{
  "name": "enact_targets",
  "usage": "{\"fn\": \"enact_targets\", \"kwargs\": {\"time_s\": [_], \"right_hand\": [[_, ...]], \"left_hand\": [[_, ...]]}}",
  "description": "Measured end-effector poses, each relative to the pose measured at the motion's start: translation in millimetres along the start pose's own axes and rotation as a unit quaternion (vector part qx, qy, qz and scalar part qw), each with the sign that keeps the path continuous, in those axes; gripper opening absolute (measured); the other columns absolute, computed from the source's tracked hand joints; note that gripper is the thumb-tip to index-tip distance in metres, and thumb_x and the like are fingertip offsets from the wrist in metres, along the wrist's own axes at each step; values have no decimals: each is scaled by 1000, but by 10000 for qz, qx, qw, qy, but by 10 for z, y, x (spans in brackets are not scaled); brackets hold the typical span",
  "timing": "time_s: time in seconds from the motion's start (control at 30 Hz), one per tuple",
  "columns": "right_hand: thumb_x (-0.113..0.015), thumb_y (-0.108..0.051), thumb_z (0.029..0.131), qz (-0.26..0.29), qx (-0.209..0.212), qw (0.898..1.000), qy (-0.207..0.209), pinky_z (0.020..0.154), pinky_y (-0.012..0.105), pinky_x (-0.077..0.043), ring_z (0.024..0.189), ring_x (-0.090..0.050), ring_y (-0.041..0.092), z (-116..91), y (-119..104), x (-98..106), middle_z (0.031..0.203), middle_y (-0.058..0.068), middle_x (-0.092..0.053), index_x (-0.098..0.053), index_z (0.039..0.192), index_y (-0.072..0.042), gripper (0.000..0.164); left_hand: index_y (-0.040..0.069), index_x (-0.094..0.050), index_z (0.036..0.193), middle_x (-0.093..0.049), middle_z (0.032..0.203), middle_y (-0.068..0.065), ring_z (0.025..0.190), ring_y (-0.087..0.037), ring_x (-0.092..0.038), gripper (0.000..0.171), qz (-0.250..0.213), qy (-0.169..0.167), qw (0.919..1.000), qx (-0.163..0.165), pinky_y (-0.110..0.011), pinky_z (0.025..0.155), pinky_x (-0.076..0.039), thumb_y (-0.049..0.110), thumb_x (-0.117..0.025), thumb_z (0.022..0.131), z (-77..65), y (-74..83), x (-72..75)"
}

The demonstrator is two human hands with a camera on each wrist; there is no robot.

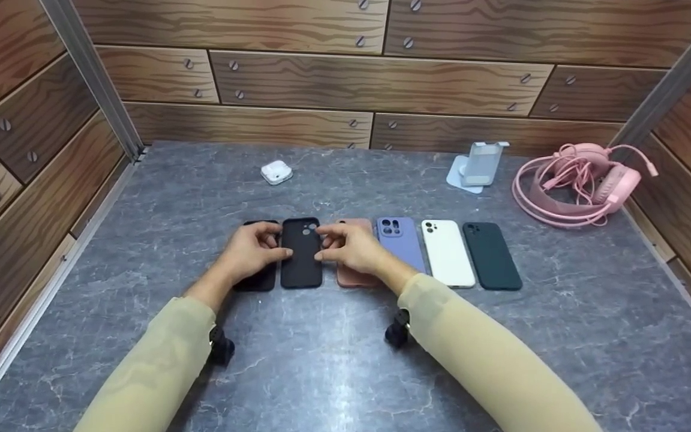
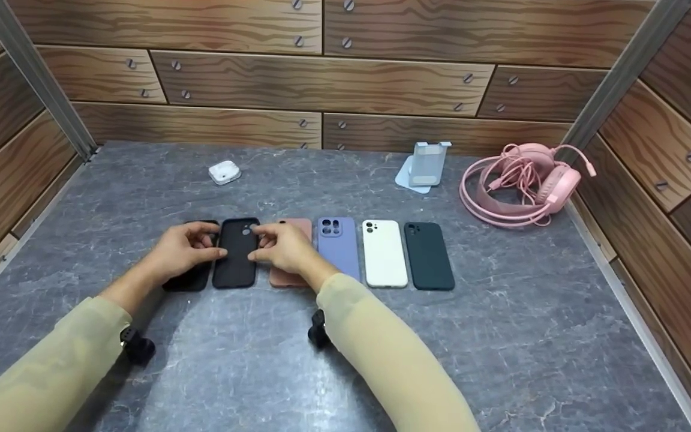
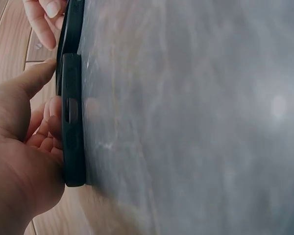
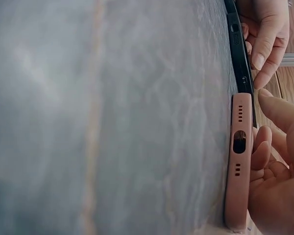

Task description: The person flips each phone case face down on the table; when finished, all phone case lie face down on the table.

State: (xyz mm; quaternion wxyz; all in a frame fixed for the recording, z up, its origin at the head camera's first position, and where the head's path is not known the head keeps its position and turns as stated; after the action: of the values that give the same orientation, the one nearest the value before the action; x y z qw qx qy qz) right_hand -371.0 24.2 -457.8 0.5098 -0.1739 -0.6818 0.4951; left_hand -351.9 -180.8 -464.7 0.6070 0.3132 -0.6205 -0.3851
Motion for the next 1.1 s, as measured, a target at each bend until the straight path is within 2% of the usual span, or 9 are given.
{"fn": "enact_targets", "kwargs": {"time_s": [0.4,0.77,1.1], "right_hand": [[-88,-13,90,-196,-102,9997,-88,85,28,-53,93,-63,15,-10,36,-16,107,7,-69,-67,142,-3,57],[-90,-12,87,-231,-20,9997,-120,85,27,-53,91,-61,14,3,14,-49,106,7,-68,-67,142,-3,60],[-90,-12,86,-407,-37,9991,-134,86,29,-53,92,-62,15,12,26,-44,106,7,-68,-68,140,-3,59]], "left_hand": [[-5,-66,138,-61,91,-7,80,-18,-56,61,174,-21,9998,-58,-31,73,-47,12,-90,84,-5,6,-31],[-1,-64,142,-61,93,-7,82,-20,-56,65,318,-80,9994,54,-32,74,-47,15,-91,85,-7,-26,-30],[-1,-63,143,-61,93,-7,80,-19,-56,67,282,-102,9995,5,-32,73,-47,13,-91,84,6,-16,-49]]}}
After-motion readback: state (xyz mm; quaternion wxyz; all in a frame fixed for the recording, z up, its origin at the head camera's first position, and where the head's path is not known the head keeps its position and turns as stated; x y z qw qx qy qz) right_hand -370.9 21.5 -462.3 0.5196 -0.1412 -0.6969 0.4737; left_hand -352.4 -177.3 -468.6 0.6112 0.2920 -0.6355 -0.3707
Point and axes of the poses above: each hand's wrist, its own z-axis towards the middle knuckle, its own x-axis out of the back of the hand, y = z × x, the point moved 8 cm from there along z, towards the middle knuckle
